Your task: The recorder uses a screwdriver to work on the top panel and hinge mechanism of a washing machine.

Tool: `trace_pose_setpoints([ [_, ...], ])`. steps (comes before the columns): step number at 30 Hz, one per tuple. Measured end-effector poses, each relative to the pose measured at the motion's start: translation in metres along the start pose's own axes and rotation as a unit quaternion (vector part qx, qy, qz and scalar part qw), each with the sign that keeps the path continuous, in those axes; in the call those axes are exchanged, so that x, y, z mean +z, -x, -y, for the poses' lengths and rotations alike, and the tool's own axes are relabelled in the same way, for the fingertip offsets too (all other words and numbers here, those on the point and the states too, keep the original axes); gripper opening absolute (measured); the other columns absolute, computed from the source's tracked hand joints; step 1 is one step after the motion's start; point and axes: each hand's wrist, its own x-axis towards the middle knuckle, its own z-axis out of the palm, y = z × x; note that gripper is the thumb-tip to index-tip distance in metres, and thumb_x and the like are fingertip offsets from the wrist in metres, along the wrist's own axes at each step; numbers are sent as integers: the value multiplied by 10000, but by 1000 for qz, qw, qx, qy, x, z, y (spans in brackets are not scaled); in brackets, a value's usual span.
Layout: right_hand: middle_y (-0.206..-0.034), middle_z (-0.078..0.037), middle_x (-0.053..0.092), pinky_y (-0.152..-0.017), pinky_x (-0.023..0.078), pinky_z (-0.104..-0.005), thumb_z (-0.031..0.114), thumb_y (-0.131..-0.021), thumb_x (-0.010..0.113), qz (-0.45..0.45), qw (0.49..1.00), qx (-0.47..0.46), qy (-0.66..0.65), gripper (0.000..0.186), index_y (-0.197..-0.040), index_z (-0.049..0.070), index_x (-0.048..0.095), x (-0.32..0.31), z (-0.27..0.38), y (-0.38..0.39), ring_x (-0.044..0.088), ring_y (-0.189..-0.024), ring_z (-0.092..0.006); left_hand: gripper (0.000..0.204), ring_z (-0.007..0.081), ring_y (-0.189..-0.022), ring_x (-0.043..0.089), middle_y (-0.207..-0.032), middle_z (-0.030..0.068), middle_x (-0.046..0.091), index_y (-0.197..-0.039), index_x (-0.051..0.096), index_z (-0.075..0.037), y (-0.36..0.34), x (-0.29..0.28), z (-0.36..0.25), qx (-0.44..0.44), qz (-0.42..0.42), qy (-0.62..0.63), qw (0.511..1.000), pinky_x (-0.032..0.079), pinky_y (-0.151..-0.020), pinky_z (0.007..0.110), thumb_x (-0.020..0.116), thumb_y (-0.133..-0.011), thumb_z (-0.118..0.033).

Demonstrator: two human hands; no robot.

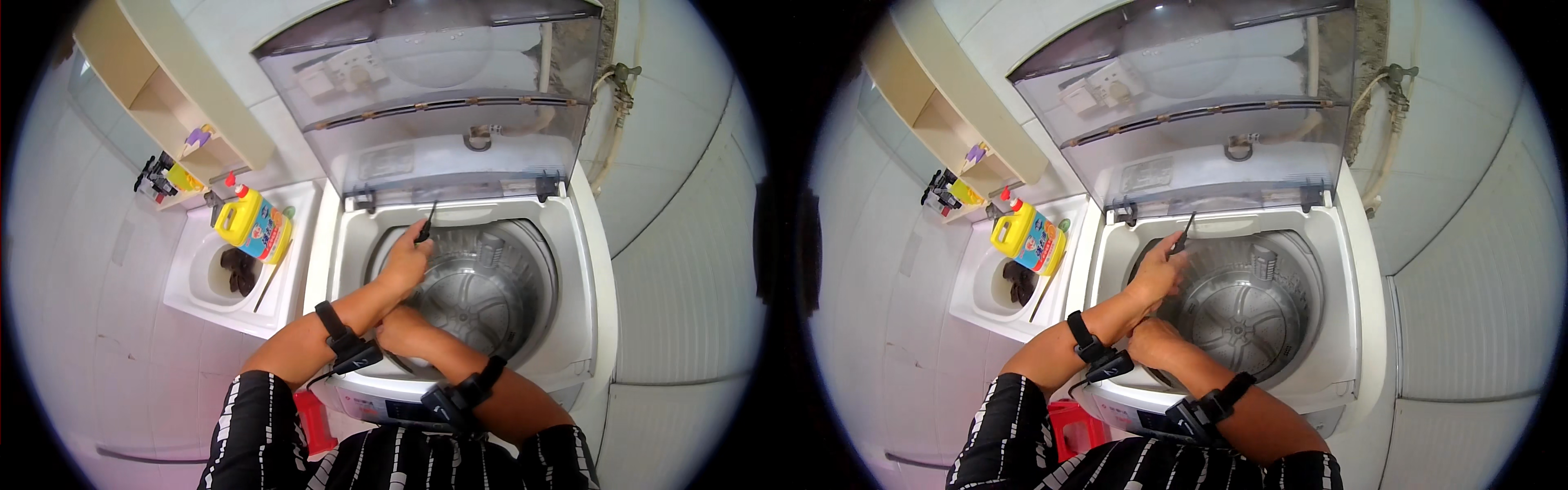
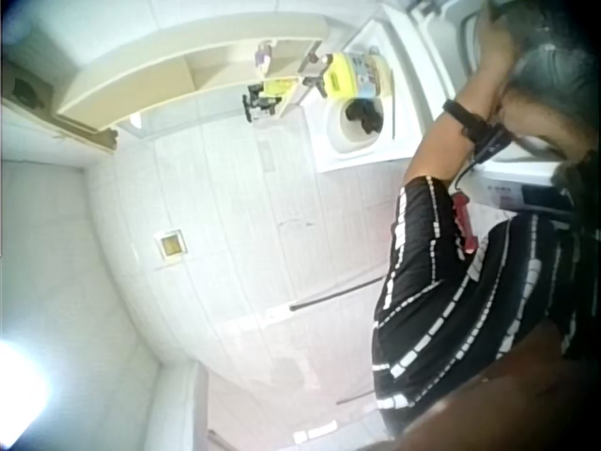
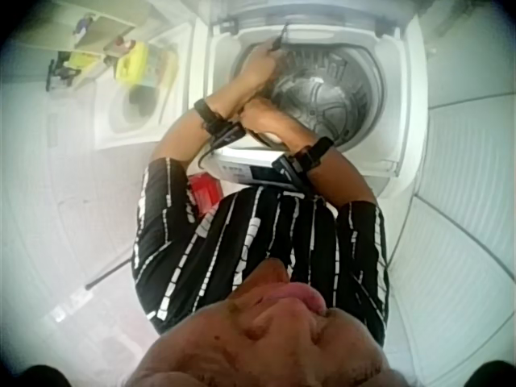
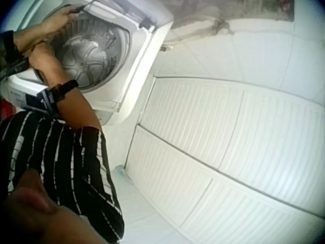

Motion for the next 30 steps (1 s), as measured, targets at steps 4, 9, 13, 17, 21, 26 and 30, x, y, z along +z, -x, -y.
trace_pose_setpoints([
  [4,-965,-208,635,-801,469,-423,121,-784,513,10,998,-17,64,233,-943,-1,631,4,-3,-4,602,-917,-356,503,85,-510,415,-727,18,488,-1380,363,-119,4,-5,6,-11,-27,41,999,327,-391,230,498,-896,-129],
  [9,-967,-206,632,-799,465,-426,154,-798,516,7,999,-32,31,230,-940,15,632,5,-2,1,597,-922,-361,488,89,-564,432,-818,15,476,-1378,360,-111,7,-21,8,-34,-71,55,995,363,-440,223,499,-911,-123],
  [13,-967,-209,628,-805,457,-437,156,-809,507,-3,999,-34,39,230,-942,14,629,2,-1,2,587,-930,-374,484,88,-569,430,-816,11,473,-1374,361,-103,12,-26,6,-25,-55,53,997,356,-440,218,495,-910,-110],
  [17,-1038,-198,625,-871,447,-419,154,-836,470,39,998,-10,38,258,-1023,36,603,4,-3,-5,591,-999,-341,517,86,-576,422,-811,9,467,-1398,322,-105,25,-34,7,-30,-31,30,999,353,-441,213,487,-908,-97],
  [21,-1028,-198,626,-865,446,-429,171,-857,468,37,999,-2,31,253,-1025,34,598,14,-13,-14,589,-992,-346,562,85,-579,410,-776,9,457,-1426,272,-121,35,-40,8,-40,-6,33,999,352,-444,214,483,-905,-91],
  [26,-992,-186,632,-848,449,-427,155,-844,488,29,999,-22,20,208,-995,46,582,18,-19,-14,590,-975,-346,565,77,-539,391,-697,-1,438,-1427,277,-152,37,-44,3,-15,-5,11,1000,337,-431,217,486,-903,-109],
  [30,-939,-167,631,-818,452,-416,137,-819,511,21,1000,-16,-16,136,-929,68,553,8,-7,-3,594,-943,-340,578,85,-543,392,-724,6,441,-1431,277,-147,28,-46,1,4,9,-13,1000,350,-450,220,501,-900,-108],
])
